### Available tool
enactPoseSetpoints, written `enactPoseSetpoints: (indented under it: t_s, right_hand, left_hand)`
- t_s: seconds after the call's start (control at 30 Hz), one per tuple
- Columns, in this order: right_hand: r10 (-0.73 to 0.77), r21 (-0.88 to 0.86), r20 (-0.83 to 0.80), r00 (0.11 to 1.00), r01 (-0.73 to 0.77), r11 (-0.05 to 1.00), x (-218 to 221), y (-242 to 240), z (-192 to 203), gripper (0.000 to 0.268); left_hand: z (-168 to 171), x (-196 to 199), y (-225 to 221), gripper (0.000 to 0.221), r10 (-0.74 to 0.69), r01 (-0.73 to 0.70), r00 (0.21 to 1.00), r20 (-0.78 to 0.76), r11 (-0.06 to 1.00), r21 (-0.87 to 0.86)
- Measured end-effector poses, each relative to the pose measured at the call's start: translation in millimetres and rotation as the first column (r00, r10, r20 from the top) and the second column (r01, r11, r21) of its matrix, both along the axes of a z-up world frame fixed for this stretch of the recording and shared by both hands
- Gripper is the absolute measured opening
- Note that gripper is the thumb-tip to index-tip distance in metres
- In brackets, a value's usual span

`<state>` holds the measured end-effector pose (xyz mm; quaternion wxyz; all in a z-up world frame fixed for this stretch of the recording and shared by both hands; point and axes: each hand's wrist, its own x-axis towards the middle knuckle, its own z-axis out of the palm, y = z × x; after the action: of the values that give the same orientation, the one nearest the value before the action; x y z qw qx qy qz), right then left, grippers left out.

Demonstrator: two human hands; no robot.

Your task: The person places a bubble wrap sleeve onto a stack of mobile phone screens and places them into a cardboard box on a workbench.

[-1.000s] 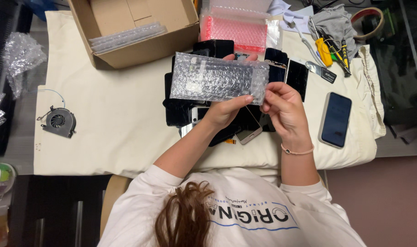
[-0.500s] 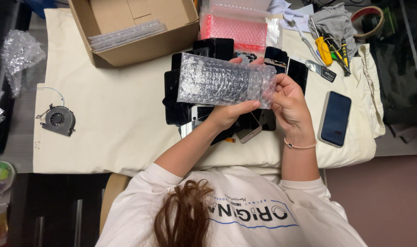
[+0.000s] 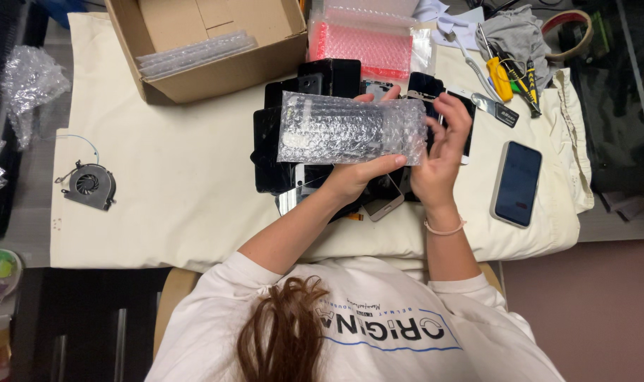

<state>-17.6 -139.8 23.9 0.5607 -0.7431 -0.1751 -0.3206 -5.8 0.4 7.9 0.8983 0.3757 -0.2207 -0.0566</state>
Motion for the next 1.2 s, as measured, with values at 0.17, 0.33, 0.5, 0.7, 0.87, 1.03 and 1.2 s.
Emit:
enactPoseSetpoints:
  t_s: [0.17,0.33,0.5,0.7,0.87,1.03,1.2]
  right_hand:
    - [0.013,-0.187,0.142,0.99,0.014,0.982,0,-1,7,0.021]
    - [0.096,0.004,0.163,0.982,-0.098,0.995,8,-24,-14,0.023]
    - [0.196,0.416,-0.407,0.892,-0.011,0.909,0,-32,7,0.018]
    - [0.382,0.418,-0.529,0.758,-0.159,0.894,10,-14,28,0.061]
    - [0.367,0.282,-0.599,0.712,-0.241,0.929,46,9,37,0.026]
    - [0.36,-0.007,-0.53,0.768,-0.428,0.904,103,64,93,0.016]
    - [0.355,-0.528,-0.289,0.889,-0.457,0.715,166,119,136,0.008]
  left_hand:
    - [-19,-5,-1,0.113,0.003,0.0,0.999,-0.032,0.996,0.093]
    - [-31,-11,14,0.133,-0.022,0.033,0.996,-0.083,0.99,0.136]
    - [-3,-2,73,0.052,0.287,-0.253,0.947,-0.143,0.943,0.214]
    - [-31,42,122,0.036,0.323,-0.199,0.924,-0.205,0.863,0.464]
    - [27,36,167,0.017,0.394,-0.291,0.91,-0.128,0.828,0.479]
    - [41,68,247,0.018,0.49,-0.461,0.868,0.073,0.744,0.484]
    - [92,95,318,0.004,0.388,-0.744,0.668,0.635,0.31,0.592]
